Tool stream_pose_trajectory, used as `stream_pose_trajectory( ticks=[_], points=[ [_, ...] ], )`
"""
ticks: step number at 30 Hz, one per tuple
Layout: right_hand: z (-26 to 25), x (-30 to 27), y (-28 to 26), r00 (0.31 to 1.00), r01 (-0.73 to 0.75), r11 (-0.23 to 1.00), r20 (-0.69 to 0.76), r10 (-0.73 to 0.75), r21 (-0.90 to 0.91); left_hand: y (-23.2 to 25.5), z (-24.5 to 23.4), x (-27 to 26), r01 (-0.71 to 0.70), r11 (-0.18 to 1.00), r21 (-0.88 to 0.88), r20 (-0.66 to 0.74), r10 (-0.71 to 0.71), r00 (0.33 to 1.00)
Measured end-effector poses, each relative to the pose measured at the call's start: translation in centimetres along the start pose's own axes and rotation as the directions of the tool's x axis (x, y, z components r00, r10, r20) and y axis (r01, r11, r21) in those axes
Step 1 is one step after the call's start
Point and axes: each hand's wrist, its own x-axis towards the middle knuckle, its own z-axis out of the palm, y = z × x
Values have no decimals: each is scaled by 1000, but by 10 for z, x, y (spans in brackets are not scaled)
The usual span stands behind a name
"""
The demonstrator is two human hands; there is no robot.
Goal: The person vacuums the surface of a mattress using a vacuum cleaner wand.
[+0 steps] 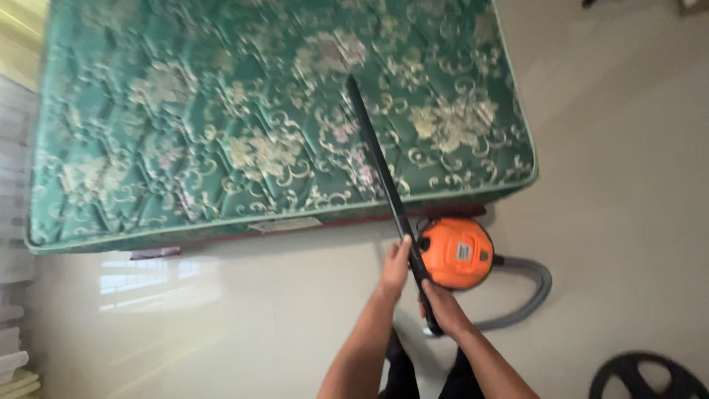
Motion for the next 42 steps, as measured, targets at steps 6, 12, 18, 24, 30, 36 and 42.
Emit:
stream_pose_trajectory(
  ticks=[6,12,18,24,30,36,42],
  points=[
    [-11,-47,-73,995,1,989,-95,-15,-148,134,3,72,158,983,96,-79,-151,985],
    [-36,-91,-122,996,-19,924,-91,-17,-382,180,20,121,202,979,-21,-64,-203,977],
    [-62,-110,-133,941,219,890,-155,-302,-400,168,50,166,23,985,171,-111,-4,994],
    [-94,-101,-121,931,-146,988,-345,120,-50,179,112,154,-221,820,529,-198,372,907],
    [-142,-82,-111,895,-193,980,-418,155,-48,239,87,123,-539,294,790,454,310,835],
    [-146,-91,-154,939,-224,954,-305,158,-198,272,79,118,-656,130,744,641,141,755],
    [-132,-98,-206,990,-66,931,-142,15,-360,294,75,87,-359,-111,927,358,-32,933]
  ],
)
